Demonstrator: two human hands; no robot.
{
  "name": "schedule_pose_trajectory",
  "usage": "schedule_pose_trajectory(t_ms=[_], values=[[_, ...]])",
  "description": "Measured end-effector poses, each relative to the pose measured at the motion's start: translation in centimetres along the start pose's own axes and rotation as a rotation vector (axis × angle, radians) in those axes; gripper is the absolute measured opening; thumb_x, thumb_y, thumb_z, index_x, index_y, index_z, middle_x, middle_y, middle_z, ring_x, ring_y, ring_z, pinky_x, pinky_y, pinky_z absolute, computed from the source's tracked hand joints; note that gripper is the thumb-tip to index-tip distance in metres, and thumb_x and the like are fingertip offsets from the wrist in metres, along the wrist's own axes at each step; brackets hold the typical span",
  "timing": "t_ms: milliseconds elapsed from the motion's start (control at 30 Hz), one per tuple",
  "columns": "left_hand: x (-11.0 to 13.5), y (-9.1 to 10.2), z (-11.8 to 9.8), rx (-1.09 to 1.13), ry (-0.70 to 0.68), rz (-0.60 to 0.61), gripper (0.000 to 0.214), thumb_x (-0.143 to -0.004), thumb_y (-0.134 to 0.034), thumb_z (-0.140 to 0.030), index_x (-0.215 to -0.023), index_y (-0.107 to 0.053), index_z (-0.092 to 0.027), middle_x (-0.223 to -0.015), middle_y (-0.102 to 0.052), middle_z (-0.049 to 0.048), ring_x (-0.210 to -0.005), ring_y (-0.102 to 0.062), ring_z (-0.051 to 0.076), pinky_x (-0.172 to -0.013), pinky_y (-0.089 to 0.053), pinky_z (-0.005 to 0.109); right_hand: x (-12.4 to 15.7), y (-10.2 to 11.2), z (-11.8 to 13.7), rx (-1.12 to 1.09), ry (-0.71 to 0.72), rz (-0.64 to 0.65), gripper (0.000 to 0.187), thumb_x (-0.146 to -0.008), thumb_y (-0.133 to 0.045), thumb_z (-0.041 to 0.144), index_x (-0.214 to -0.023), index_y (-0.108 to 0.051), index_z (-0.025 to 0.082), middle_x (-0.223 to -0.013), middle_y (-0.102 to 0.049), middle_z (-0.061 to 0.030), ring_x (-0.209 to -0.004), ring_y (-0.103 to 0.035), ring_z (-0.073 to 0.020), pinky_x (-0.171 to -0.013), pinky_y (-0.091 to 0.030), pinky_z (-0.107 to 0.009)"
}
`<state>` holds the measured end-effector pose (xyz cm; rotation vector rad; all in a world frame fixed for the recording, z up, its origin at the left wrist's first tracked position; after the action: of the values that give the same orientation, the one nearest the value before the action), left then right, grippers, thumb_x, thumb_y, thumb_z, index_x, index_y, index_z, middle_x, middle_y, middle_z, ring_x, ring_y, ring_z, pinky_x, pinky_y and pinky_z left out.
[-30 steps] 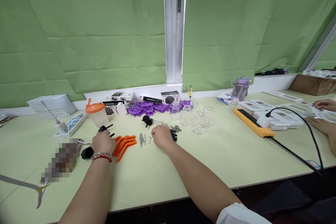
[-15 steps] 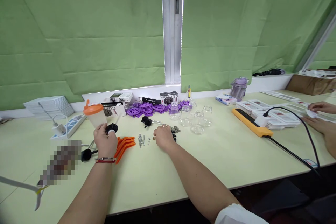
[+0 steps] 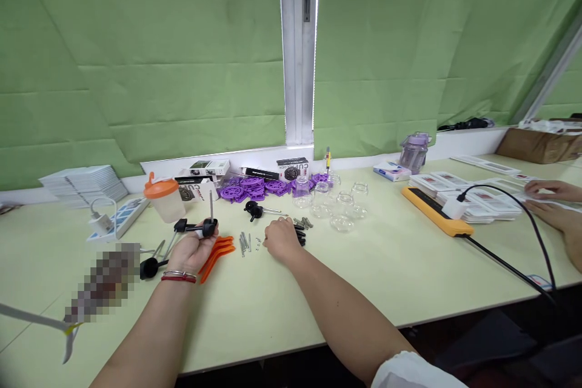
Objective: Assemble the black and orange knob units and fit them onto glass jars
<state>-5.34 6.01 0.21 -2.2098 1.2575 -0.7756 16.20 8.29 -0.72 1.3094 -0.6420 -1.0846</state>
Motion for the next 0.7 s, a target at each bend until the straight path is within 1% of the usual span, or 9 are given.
schedule_pose_trajectory(t_ms=[100,233,367,533,633,700], values=[[0.5,-0.5,0.2,0.066,0.094,0.017,0.042,-0.079,-0.035,0.009,-0.105,-0.057,-0.016,-0.086,-0.065,0.0052,-0.068,-0.065,0.013,-0.059,-0.059,0.026,-0.1,-0.3,0.1,0.021,-0.001,0.005,0.012,-0.078,-0.063,0.023,-0.077,-0.074,0.017,-0.086,-0.071,-0.0097,-0.089,-0.056,-0.0234,-0.079,-0.027,-0.034],[1.0,-1.0,0.1,0.137,0.150,0.025,0.040,-0.084,-0.031,0.006,-0.107,-0.056,-0.015,-0.089,-0.064,0.0065,-0.068,-0.065,0.012,-0.060,-0.061,0.027,0.0,-0.3,0.4,0.026,-0.002,0.007,0.015,-0.080,-0.058,0.019,-0.075,-0.073,0.017,-0.084,-0.070,-0.0101,-0.088,-0.056,-0.0238,-0.078,-0.027,-0.035],[1.0,-1.1,0.0,0.185,0.161,0.033,0.041,-0.086,-0.027,0.006,-0.107,-0.057,-0.013,-0.090,-0.065,0.0082,-0.071,-0.066,0.013,-0.061,-0.062,0.028,0.2,0.1,0.4,0.011,-0.014,-0.008,0.018,-0.079,-0.055,0.015,-0.073,-0.071,0.016,-0.080,-0.070,-0.0093,-0.086,-0.057,-0.0226,-0.079,-0.029,-0.034],[0.5,-0.9,0.3,0.200,0.157,0.048,0.034,-0.086,-0.035,0.004,-0.106,-0.058,-0.010,-0.090,-0.066,0.0096,-0.080,-0.067,0.016,-0.067,-0.062,0.029,0.6,1.3,0.2,-0.028,-0.041,-0.067,0.018,-0.080,-0.054,0.016,-0.073,-0.069,0.017,-0.085,-0.069,-0.0072,-0.088,-0.057,-0.0206,-0.081,-0.031,-0.033],[0.6,-0.9,0.5,0.186,0.148,0.050,0.034,-0.086,-0.036,0.004,-0.108,-0.058,-0.010,-0.089,-0.067,0.0092,-0.084,-0.067,0.016,-0.069,-0.062,0.027,0.8,2.1,-0.1,-0.110,-0.062,-0.122,0.015,-0.078,-0.055,0.015,-0.070,-0.068,0.017,-0.083,-0.069,-0.0062,-0.086,-0.057,-0.0202,-0.081,-0.032,-0.033],[0.9,-1.1,0.5,0.170,0.147,0.054,0.036,-0.087,-0.034,0.003,-0.109,-0.058,-0.012,-0.091,-0.067,0.0091,-0.085,-0.068,0.016,-0.068,-0.061,0.026,0.9,2.5,-0.3,-0.220,-0.075,-0.170,0.015,-0.077,-0.056,0.013,-0.067,-0.066,0.017,-0.081,-0.069,-0.0055,-0.085,-0.057,-0.0200,-0.081,-0.034,-0.034]])
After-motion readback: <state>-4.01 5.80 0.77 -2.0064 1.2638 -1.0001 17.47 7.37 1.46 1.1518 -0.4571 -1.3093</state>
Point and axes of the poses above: each hand's wrist, its own x-axis away from the middle knuckle, its own y-axis out of the back of the hand, z = x × y, the point moved 4 cm from there along -x, towards the middle knuckle
